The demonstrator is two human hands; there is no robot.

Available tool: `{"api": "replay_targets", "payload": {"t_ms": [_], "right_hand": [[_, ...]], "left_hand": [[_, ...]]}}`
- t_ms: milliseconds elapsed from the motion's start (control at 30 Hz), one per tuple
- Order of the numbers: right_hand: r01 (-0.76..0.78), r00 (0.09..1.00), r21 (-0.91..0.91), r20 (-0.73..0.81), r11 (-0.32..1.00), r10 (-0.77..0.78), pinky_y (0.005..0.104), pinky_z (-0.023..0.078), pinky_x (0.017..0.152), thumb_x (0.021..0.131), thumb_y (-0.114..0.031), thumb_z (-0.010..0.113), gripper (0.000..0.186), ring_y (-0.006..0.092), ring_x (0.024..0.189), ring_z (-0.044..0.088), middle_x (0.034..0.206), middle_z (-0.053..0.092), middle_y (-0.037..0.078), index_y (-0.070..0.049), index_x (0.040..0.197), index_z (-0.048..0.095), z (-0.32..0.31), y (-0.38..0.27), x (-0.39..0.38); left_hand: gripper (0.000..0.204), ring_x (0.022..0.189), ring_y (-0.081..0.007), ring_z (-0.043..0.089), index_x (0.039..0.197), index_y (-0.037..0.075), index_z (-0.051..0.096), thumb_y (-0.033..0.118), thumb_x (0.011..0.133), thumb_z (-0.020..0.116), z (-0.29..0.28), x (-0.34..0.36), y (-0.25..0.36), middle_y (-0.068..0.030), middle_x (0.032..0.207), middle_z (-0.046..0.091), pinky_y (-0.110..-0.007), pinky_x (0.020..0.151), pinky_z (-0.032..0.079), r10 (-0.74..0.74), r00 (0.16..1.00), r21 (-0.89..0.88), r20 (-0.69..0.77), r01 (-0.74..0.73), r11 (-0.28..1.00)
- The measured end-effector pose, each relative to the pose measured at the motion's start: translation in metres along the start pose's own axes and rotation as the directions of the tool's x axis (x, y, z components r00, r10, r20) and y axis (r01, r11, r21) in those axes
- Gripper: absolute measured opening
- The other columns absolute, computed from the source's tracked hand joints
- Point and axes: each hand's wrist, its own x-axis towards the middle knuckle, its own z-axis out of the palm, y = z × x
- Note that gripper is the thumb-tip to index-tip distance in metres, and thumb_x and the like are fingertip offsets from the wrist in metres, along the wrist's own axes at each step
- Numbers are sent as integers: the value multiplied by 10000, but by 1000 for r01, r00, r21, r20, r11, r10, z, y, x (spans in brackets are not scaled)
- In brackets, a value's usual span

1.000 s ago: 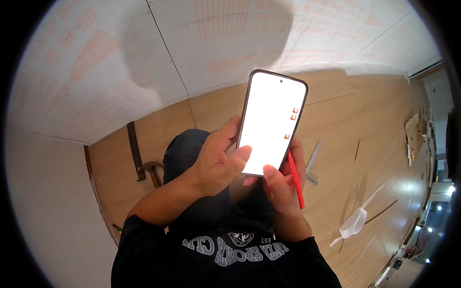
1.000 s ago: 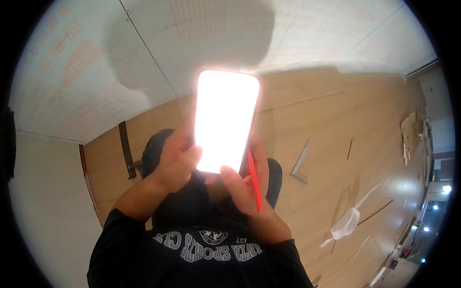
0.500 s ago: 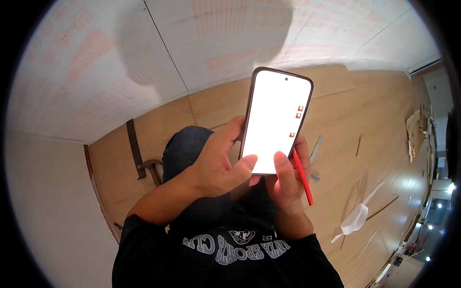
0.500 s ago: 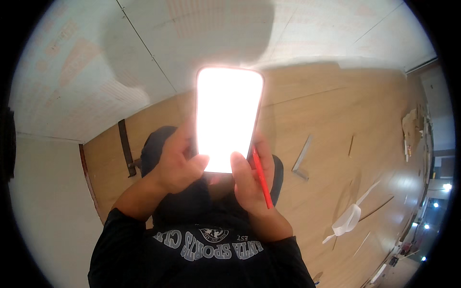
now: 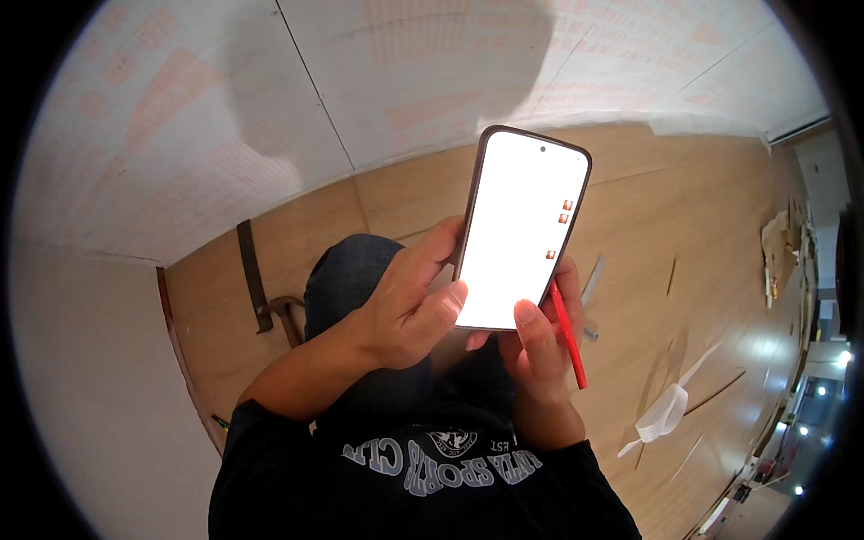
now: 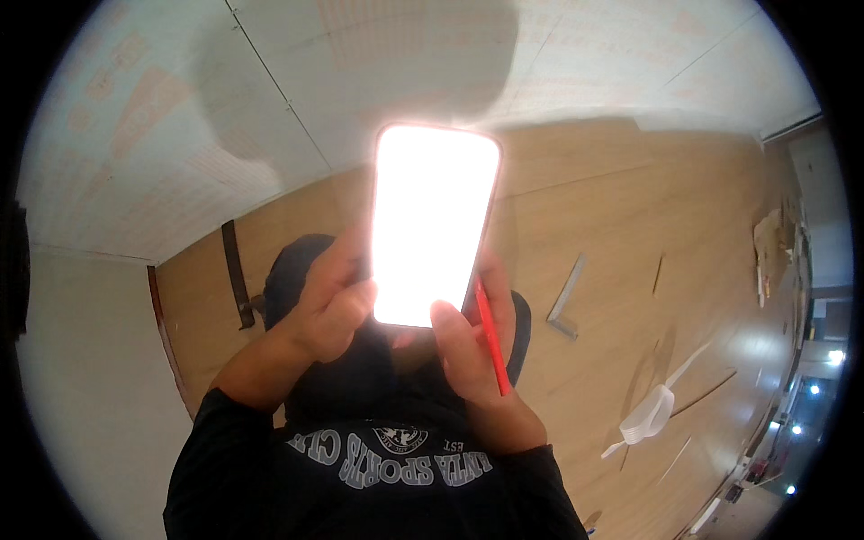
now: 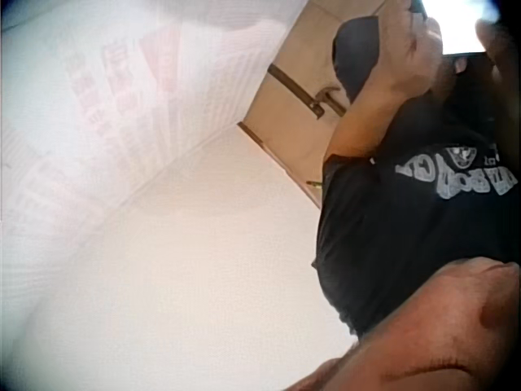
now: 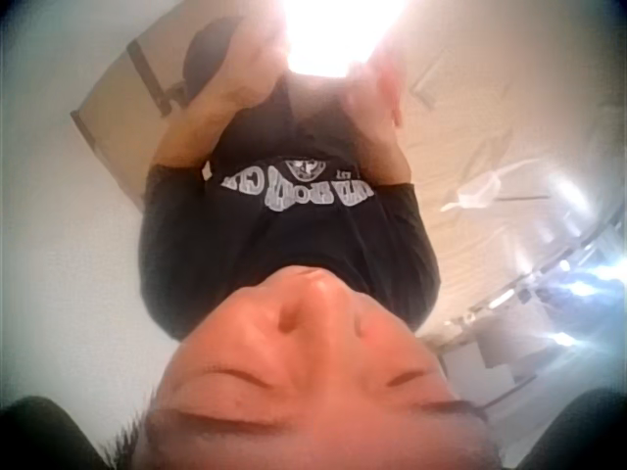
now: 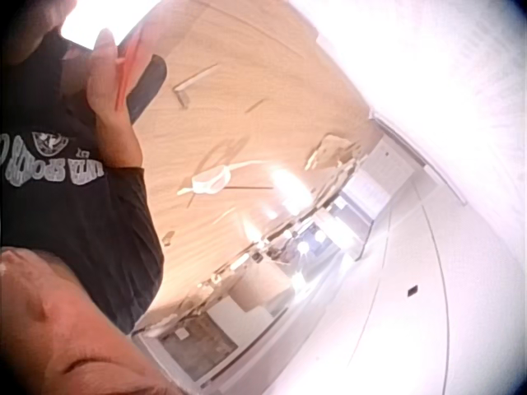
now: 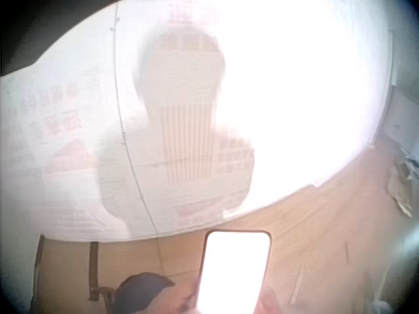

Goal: The person measures and marks a laminate floor plank with a square and pencil, uses a utility knife to score and remove a strip from a wall, and then fits the floor plank into position.

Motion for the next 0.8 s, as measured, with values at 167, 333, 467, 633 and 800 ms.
{"api": "replay_targets", "payload": {"t_ms": [167, 333, 467, 633, 800], "right_hand": [[10, 1000, 21, -17, 1000, -10, 330, 608, 613, 943, -248, 634, 672, 264, 786, 706, 1144, 634, 238, 81, 1443, 327, 4, -1, 0], [2, 1000, 5, -19, 1000, -2, 326, 607, 622, 941, -247, 627, 645, 265, 781, 704, 1144, 636, 238, 74, 1423, 342, 9, -1, 0], [-9, 999, -4, -49, 1000, 9, 308, 579, 576, 970, -314, 585, 550, 243, 689, 682, 1076, 658, 219, 58, 1338, 418, 11, -3, 1], [-61, 981, 20, -186, 998, 64, 296, 520, 497, 1020, -394, 482, 494, 211, 564, 621, 952, 668, 183, 41, 1254, 490, 10, -2, 8], [-23, 990, 90, -136, 996, 35, 289, 508, 485, 1024, -401, 472, 503, 202, 561, 610, 938, 660, 174, 44, 1259, 490, 4, 4, 8]], "left_hand": [[549, 1020, -203, 623, 1442, -105, 402, 205, 991, 449, -1, 5, -2, -167, 1149, 641, -349, 934, 498, 128, 992, 70, -5, -127, 989], [517, 839, -159, 645, 1441, -112, 396, 169, 1008, 400, 1, 3, 7, -154, 1099, 652, -308, 791, 538, -11, 1000, 83, -27, 14, 996], [510, 772, -141, 643, 1447, -117, 389, 142, 1007, 380, 0, 3, 7, -145, 1078, 657, -290, 733, 541, 6, 1000, -84, 23, -4, 996], [529, 810, -159, 653, 1469, -115, 372, 120, 995, 395, 0, 2, -2, -151, 1101, 653, -310, 766, 545, 111, 992, -13, 66, -111, 994], [572, 859, -186, 677, 1487, -91, 367, 110, 963, 480, 4, -2, -1, -176, 1148, 658, -343, 800, 554, -70, 997, -44, 45, 72, 996]]}}
